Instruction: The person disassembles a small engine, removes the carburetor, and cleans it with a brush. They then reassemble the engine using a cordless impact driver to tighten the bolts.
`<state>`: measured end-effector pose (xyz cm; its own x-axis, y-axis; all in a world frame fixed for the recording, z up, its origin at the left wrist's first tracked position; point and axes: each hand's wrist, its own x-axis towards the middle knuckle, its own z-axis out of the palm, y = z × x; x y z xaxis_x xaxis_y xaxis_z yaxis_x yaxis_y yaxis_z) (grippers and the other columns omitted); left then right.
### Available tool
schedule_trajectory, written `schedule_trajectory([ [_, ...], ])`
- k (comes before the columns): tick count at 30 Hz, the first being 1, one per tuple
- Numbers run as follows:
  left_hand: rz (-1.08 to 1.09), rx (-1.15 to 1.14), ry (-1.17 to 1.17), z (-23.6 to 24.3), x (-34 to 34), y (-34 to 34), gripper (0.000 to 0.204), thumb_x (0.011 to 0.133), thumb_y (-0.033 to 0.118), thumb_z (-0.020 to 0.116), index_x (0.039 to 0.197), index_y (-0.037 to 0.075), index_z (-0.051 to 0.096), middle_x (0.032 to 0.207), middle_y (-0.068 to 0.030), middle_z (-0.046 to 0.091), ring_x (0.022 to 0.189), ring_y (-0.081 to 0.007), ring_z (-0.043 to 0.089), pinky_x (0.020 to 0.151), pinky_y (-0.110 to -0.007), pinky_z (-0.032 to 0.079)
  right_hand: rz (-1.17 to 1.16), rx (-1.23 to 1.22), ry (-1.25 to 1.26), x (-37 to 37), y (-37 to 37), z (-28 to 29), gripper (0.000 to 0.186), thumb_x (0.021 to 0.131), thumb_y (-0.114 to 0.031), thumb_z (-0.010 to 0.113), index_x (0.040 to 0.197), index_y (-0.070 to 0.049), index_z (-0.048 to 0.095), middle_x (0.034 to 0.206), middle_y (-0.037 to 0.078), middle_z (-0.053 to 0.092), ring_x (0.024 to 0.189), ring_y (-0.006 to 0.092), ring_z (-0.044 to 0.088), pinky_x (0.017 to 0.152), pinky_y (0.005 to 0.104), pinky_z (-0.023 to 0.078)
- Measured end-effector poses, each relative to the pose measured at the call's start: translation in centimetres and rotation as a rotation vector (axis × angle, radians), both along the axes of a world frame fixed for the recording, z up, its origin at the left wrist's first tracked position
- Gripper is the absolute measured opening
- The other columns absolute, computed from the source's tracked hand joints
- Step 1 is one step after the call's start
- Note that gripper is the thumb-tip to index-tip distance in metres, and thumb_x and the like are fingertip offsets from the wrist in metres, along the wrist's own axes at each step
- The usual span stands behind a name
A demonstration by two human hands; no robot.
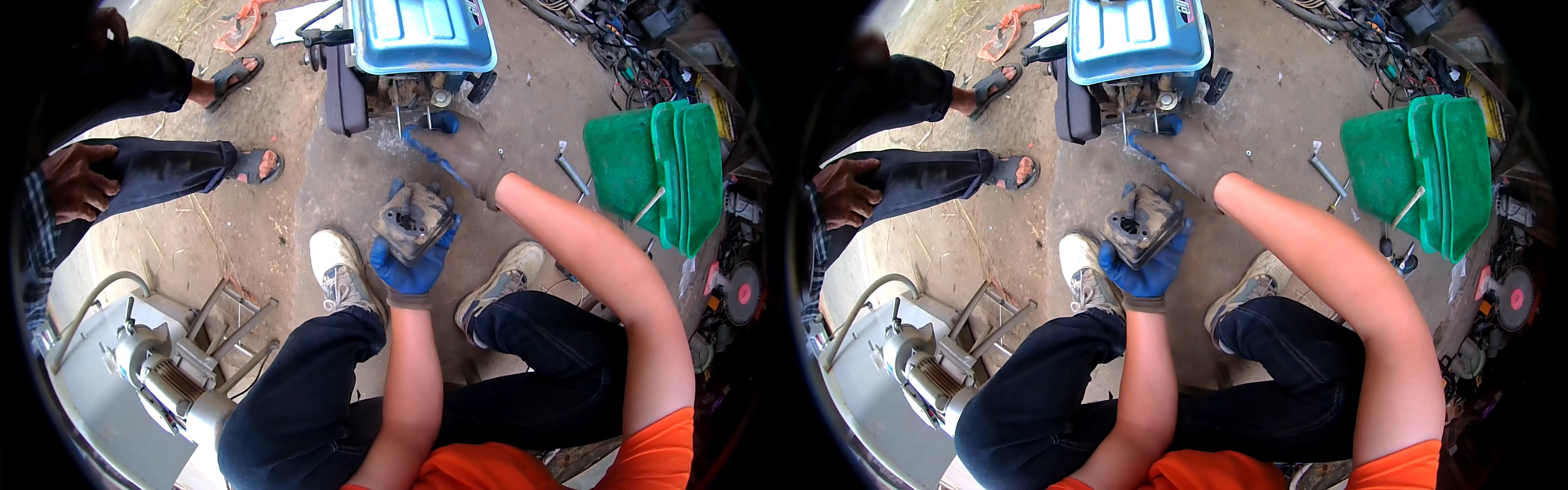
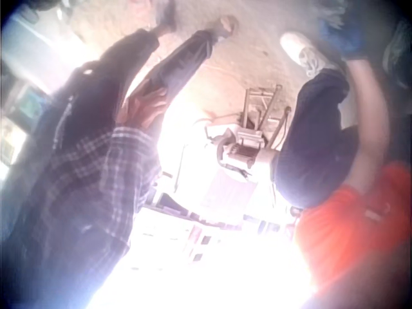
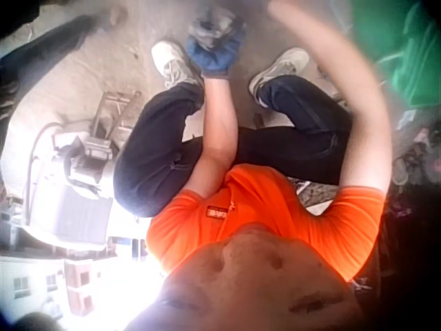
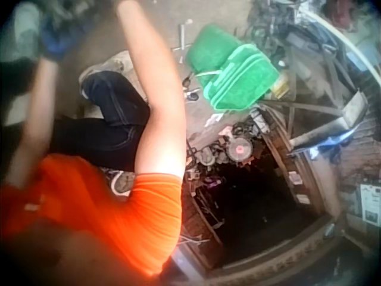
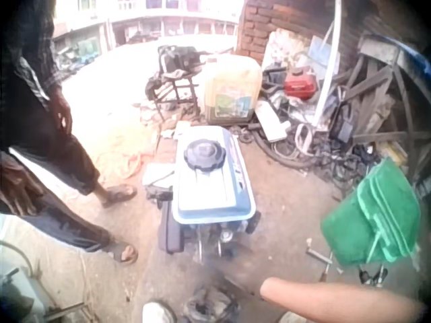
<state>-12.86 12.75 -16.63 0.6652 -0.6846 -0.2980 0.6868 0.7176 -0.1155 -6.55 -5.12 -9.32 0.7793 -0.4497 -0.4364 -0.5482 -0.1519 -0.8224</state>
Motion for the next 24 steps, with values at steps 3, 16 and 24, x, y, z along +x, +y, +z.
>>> schedule_trajectory([
  [3,0.027,-0.075,0.006,0.2,0.1,-0.2,0.097,0.076,0.042,0.076,0.157,0.021,0.027,0.155,-0.0209,0.035,0.142,-0.0468,0.033,0.114,-0.065,0.031,-0.031,0.033,0.044,0.2,-0.6,-1.6,0.039,0.087,-0.029,0.073,0.111,0.002,0.068,0.099,0.009,0.07,0.086,0.0144,0.065,0.081,0.0302,0.054],
  [16,-0.023,-0.255,-0.035,0.1,-0.1,0.2,0.101,0.073,0.051,0.079,0.155,0.016,0.03,0.15,-0.0336,0.033,0.133,-0.0568,0.039,0.105,-0.073,0.036,-0.198,0.312,0.029,0.7,-0.9,-3.3,0.033,0.091,-0.024,0.071,0.104,0.006,0.067,0.094,0.011,0.071,0.081,0.0181,0.07,0.077,0.0295,0.058],
  [24,-0.006,-0.329,-0.031,0.2,-0.1,0.1,0.103,0.074,0.054,0.078,0.156,0.018,0.028,0.15,-0.032,0.034,0.132,-0.0547,0.041,0.104,-0.071,0.038,-0.156,0.525,0.109,-0.7,-1.8,-1.5,0.036,0.092,-0.027,0.072,0.108,0.005,0.066,0.1,0.013,0.07,0.087,0.02,0.07,0.081,0.0315,0.059],
])
